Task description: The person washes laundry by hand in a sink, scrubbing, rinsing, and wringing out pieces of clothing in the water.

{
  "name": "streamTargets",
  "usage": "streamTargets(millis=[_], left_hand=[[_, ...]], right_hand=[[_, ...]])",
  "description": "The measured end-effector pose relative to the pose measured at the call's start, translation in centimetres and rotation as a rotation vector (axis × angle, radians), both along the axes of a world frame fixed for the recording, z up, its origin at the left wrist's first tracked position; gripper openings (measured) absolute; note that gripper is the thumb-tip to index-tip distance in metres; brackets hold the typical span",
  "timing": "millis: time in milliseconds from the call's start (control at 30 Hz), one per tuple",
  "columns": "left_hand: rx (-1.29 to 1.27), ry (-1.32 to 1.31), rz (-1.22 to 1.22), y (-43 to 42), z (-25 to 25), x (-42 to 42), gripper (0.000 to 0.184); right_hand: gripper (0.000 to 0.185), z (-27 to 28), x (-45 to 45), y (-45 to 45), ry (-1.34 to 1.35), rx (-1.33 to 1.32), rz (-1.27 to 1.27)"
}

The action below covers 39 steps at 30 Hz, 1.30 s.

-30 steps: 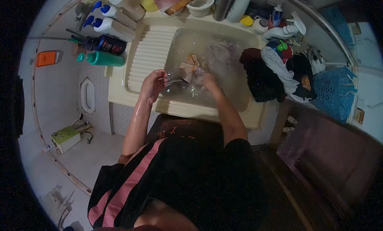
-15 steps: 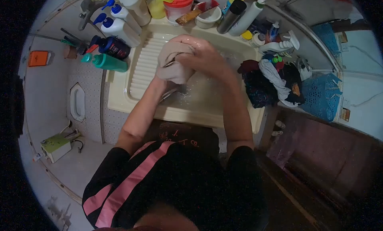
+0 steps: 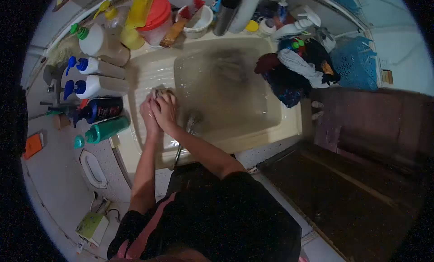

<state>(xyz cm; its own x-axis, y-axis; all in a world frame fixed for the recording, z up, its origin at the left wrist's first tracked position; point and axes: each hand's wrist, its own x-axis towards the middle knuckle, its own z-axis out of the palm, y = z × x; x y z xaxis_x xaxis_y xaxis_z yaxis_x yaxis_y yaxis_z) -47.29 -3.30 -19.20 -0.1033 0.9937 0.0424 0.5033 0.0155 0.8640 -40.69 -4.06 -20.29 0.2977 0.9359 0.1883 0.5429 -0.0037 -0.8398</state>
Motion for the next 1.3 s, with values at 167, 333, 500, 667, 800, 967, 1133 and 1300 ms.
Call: streamTargets(millis=[167, 333, 500, 667, 800, 967, 1133, 1300], left_hand=[[0.122, 0.673, -0.100, 3.0, -8.7, -1.8, 0.028], [-0.105, 0.837, -0.041, 11.4, -4.4, 0.4, 0.028], [0.163, 0.199, -0.061, 1.0, -1.9, -1.2, 0.027], [-0.174, 0.561, -0.217, 4.2, -7.1, -1.5, 0.034], [-0.234, 0.711, -0.043, 13.2, -4.3, 1.4, 0.036], [0.039, 0.212, -0.044, 1.5, -3.3, -0.8, 0.042], [0.072, 0.298, -0.085, 2.6, -5.6, -1.2, 0.036], [-0.180, 0.640, 0.067, 11.8, -4.3, 0.5, 0.040]], right_hand=[[0.029, -4.3, 1.7, 4.2, -0.305, -0.181, 0.242], [0.033, -4.9, 2.7, 12.5, -0.405, -0.200, 0.062], [0.033, -1.5, 1.2, 1.5, -0.060, -0.207, 0.011], [0.028, -7.2, 2.2, 5.6, -0.480, -0.386, 0.276], [0.032, -8.5, 2.7, 13.7, -0.276, -0.327, 0.081], [0.029, -2.0, 1.6, 3.4, -0.236, -0.357, 0.081], [0.025, -3.2, 2.8, 4.7, -0.237, -0.323, 0.353], [0.040, -7.8, 2.1, 14.4, -0.313, -0.288, 0.007]])
